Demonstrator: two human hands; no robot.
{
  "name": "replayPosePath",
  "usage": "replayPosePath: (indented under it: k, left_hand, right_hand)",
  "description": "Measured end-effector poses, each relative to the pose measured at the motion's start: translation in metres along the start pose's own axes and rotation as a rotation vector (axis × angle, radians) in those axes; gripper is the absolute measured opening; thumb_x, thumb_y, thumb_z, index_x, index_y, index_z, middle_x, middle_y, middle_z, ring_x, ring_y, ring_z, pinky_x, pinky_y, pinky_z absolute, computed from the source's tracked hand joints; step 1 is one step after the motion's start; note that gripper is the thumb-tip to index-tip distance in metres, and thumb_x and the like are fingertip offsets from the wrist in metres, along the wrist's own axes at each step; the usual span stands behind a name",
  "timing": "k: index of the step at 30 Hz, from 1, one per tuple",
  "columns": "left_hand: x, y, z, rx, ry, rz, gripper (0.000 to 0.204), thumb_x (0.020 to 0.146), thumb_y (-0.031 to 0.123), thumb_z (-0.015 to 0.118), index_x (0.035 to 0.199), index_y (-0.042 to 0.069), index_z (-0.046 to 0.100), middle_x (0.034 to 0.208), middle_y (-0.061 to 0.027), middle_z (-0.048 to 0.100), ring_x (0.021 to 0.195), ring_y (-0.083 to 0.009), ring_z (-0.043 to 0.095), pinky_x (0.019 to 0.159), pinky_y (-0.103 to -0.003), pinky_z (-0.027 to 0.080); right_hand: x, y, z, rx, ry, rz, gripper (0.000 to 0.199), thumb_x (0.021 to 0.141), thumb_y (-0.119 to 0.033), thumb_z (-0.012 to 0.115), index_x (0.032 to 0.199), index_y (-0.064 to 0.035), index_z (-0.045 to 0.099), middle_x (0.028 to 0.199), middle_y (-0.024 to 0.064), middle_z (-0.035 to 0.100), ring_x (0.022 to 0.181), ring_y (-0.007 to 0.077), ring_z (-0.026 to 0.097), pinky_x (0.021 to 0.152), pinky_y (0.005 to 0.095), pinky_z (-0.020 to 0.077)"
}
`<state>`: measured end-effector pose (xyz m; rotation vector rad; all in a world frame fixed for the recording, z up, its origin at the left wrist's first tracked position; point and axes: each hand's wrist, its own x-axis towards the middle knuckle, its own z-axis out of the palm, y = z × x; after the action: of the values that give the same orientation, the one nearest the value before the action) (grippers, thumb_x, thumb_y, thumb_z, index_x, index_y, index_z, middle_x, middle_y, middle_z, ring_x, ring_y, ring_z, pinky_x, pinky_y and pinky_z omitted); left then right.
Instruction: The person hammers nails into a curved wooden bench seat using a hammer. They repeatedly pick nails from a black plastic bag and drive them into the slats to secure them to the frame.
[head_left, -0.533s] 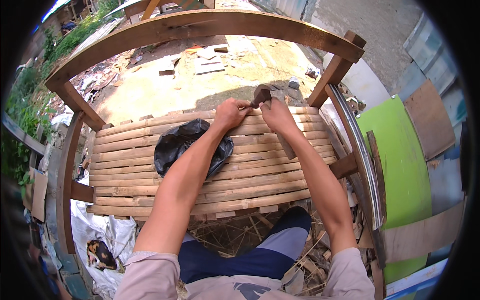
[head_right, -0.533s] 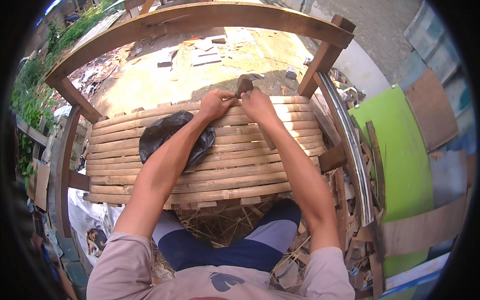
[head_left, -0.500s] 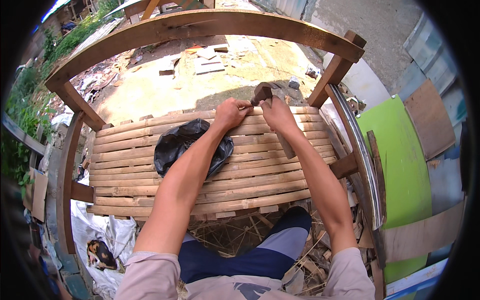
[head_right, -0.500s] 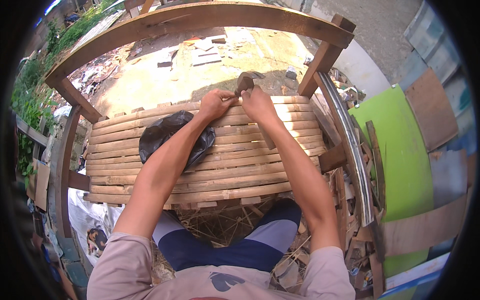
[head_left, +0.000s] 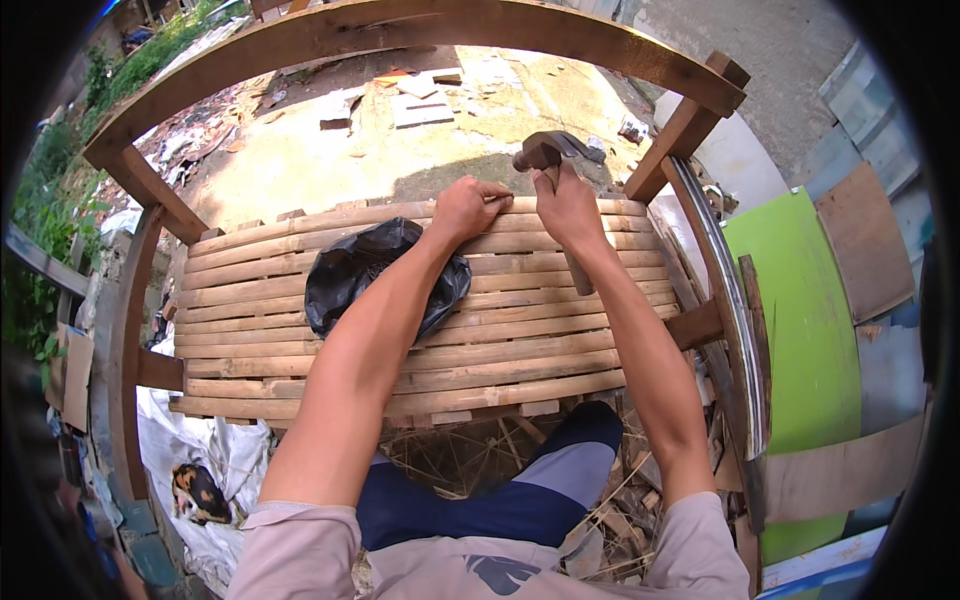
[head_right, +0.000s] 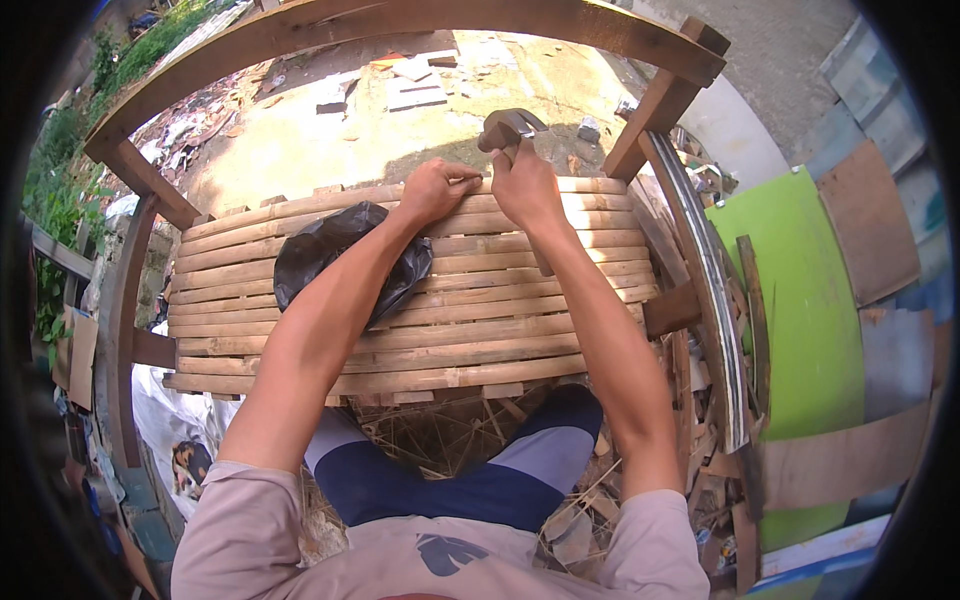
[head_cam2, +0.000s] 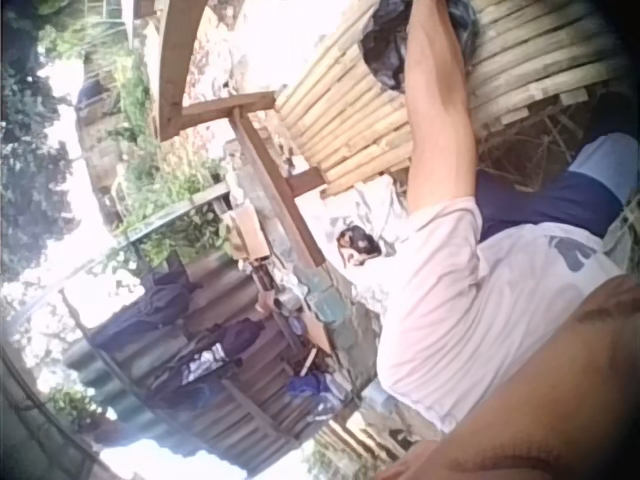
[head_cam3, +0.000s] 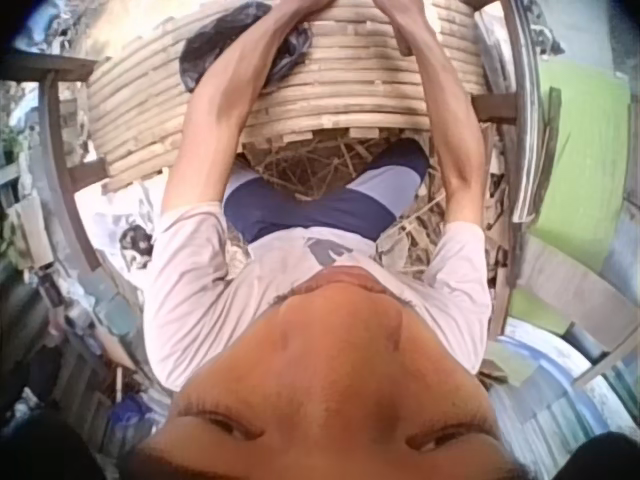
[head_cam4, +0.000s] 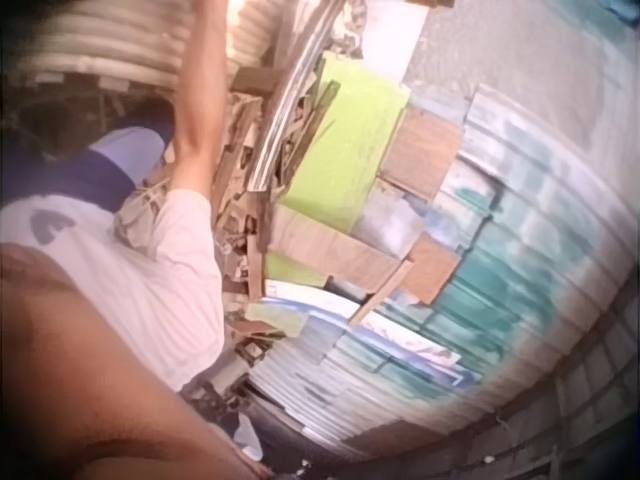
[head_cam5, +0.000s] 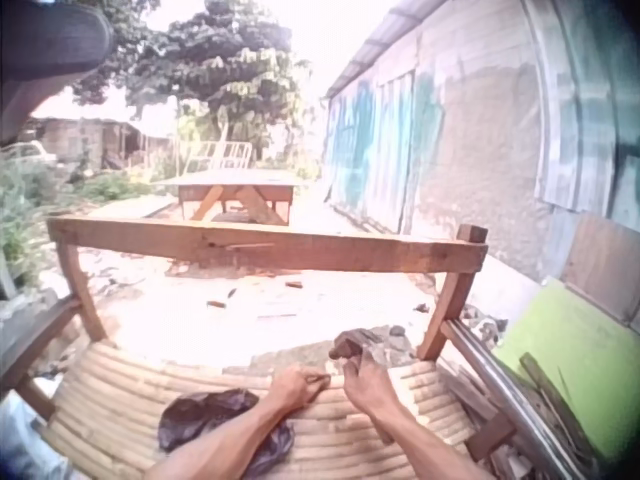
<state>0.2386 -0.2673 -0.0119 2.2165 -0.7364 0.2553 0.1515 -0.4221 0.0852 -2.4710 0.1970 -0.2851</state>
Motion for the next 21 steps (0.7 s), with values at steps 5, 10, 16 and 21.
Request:
replayPosePath:
  k: [5, 10, 16, 21]
  left_hand:
    - [0.001, -0.004, 0.002, -0.003, -0.002, 0.005, 0.020, 0.085, 0.036, 0.072, 0.097, 0.022, 0.080, 0.086, -0.0140, 0.074, 0.082, -0.0356, 0.070, 0.075, -0.044, 0.056]
    - [0.004, -0.001, 0.002, 0.001, -0.043, -0.023, 0.024, 0.086, 0.037, 0.073, 0.100, 0.019, 0.079, 0.089, -0.0153, 0.074, 0.084, -0.0357, 0.070, 0.077, -0.044, 0.056]
    - [0.002, -0.002, -0.001, -0.024, -0.061, -0.053, 0.025, 0.086, 0.036, 0.073, 0.101, 0.017, 0.079, 0.092, -0.0160, 0.074, 0.087, -0.0357, 0.071, 0.079, -0.043, 0.056]
    - [0.005, -0.004, 0.000, -0.003, -0.050, -0.038, 0.025, 0.086, 0.037, 0.073, 0.101, 0.017, 0.079, 0.092, -0.0174, 0.074, 0.087, -0.0359, 0.070, 0.079, -0.043, 0.055]
  right_hand:
    - [0.000, 0.000, 0.005, 0.002, -0.037, 0.026, 0.047, 0.099, -0.031, 0.052, 0.115, 0.0132, 0.055, 0.103, 0.0363, 0.066, 0.103, 0.0523, 0.062, 0.091, 0.0543, 0.0485]
    - [0.000, 0.010, 0.014, -0.080, -0.053, -0.013, 0.047, 0.099, -0.031, 0.051, 0.115, 0.0138, 0.054, 0.104, 0.0377, 0.065, 0.103, 0.0525, 0.062, 0.090, 0.0552, 0.0489]
    - [0.000, -0.001, 0.006, 0.004, -0.002, 0.019, 0.046, 0.098, -0.030, 0.053, 0.115, 0.0122, 0.055, 0.104, 0.0369, 0.065, 0.104, 0.0517, 0.063, 0.093, 0.0532, 0.0487]
    - [-0.001, 0.003, 0.010, 0.012, -0.007, 0.073, 0.047, 0.098, -0.031, 0.053, 0.115, 0.0125, 0.055, 0.105, 0.0370, 0.065, 0.104, 0.0520, 0.062, 0.093, 0.0538, 0.0480]
